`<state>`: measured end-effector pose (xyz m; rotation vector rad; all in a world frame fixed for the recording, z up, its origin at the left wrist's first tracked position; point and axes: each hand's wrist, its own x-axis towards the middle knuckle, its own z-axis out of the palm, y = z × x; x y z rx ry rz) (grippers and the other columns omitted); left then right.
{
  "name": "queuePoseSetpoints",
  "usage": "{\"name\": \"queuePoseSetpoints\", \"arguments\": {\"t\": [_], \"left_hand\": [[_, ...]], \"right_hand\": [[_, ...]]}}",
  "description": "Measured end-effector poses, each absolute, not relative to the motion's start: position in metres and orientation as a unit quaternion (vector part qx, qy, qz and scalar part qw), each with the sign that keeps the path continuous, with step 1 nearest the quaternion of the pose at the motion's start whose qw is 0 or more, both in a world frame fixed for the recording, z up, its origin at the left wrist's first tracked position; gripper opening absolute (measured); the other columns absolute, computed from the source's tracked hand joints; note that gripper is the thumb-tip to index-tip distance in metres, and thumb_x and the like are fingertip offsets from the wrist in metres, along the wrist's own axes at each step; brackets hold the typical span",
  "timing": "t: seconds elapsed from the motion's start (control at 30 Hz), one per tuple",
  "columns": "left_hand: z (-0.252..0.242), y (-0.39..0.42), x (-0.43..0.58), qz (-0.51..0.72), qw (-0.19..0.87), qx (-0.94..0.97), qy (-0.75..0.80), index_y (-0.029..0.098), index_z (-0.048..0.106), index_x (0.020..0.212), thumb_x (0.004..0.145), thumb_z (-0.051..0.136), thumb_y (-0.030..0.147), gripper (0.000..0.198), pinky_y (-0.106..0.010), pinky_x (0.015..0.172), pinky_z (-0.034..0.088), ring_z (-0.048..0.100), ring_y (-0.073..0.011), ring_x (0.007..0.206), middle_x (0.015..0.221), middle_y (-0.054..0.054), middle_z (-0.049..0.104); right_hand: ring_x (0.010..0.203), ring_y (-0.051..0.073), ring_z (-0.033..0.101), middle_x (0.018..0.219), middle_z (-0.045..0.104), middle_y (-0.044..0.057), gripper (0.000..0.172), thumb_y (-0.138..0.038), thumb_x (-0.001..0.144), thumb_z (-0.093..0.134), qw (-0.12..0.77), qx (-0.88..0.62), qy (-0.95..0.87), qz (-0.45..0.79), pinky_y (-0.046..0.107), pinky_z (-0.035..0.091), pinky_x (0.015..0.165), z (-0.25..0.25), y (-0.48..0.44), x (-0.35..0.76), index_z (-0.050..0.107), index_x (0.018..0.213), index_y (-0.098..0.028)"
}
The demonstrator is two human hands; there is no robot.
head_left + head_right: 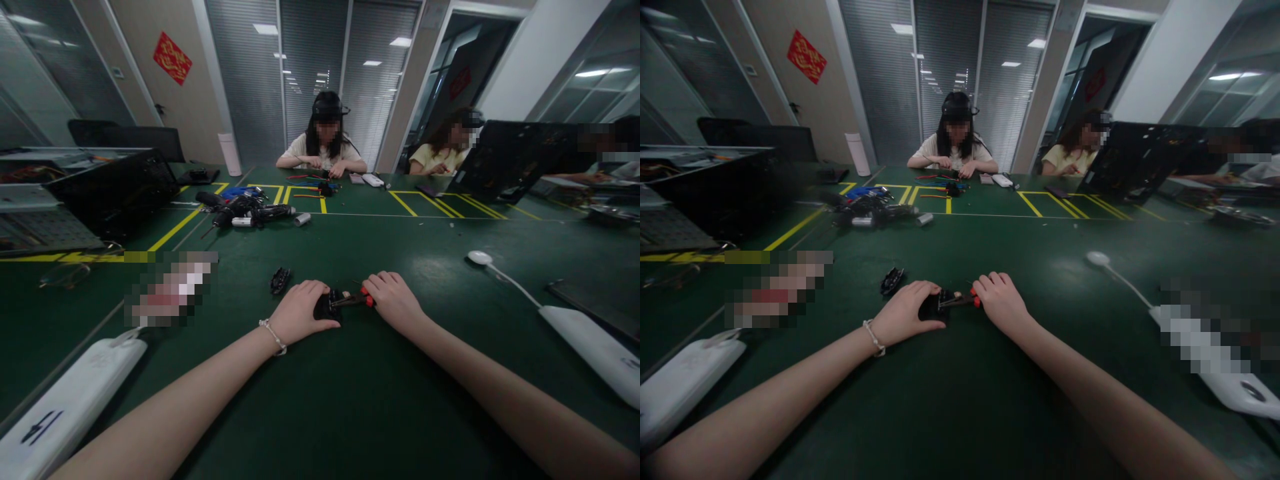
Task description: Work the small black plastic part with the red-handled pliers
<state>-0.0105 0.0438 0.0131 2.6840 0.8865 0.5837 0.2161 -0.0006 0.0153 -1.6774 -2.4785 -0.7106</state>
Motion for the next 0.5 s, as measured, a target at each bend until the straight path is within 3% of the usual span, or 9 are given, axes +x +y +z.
{"name": "queuePoseSetpoints", "arguments": {"t": [0.5], "left_hand": [[0.0136,0.0438,-0.0103,0.2,0.123,0.923,0.305,0.018,0.045,0.104,0.066,0.061,0.054,0.055,-0.037,0.079,0.042,0.05,-0.0239,0.094,0.102,-0.006,0.053]], "right_hand": [[0.083,0.021,0.048,0.089,0.058,0.007,0.023,-0.006,0.076,0.04,0.033,-0.545,-0.805,-0.229,0.033,0.032,0.074,0.0146,0.001,0.2177,0.057,0.09,-0.014]]}}
